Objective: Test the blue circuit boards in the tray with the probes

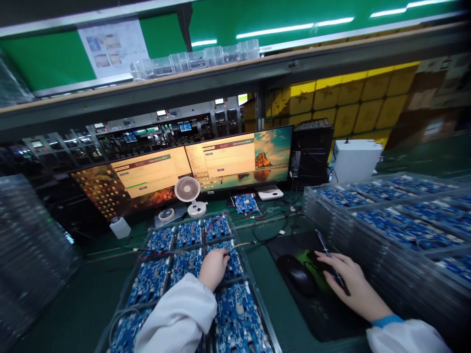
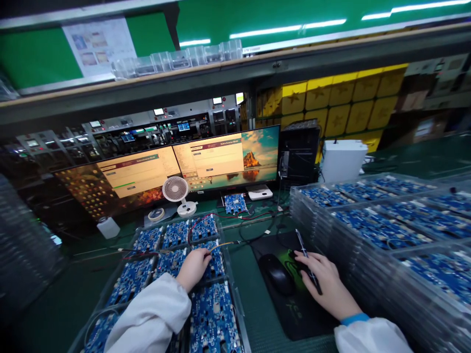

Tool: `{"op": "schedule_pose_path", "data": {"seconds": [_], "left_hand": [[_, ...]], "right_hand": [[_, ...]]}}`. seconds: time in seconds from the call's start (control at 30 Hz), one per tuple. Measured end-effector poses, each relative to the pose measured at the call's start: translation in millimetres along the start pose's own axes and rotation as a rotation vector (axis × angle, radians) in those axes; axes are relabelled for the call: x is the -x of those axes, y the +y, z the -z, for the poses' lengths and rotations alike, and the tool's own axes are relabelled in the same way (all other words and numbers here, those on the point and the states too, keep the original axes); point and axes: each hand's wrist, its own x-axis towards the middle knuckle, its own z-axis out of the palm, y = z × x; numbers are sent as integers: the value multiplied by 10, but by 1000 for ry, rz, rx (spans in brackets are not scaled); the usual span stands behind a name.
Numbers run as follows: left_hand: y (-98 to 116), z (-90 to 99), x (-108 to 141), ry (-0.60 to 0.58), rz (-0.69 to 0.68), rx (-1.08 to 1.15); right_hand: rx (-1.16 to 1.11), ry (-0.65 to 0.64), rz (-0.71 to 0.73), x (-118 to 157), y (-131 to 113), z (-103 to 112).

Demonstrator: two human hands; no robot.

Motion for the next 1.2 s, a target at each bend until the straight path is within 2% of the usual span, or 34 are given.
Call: {"op": "schedule_pose_path", "data": {"seconds": [0.17, 0.37, 1.07, 1.2], "left_hand": [[3, 34, -25, -6, 29, -54], [-5, 54, -33, 4, 30, -20], [-24, -78, -19, 9, -11, 21], [-6, 10, 52, 10, -9, 27]], "right_hand": [[-18, -19, -15, 0, 6, 1], [-14, -26, -17, -11, -2, 23], [-16, -37, -54, 1, 56, -16], [-46, -12, -69, -10, 81, -21]]}}
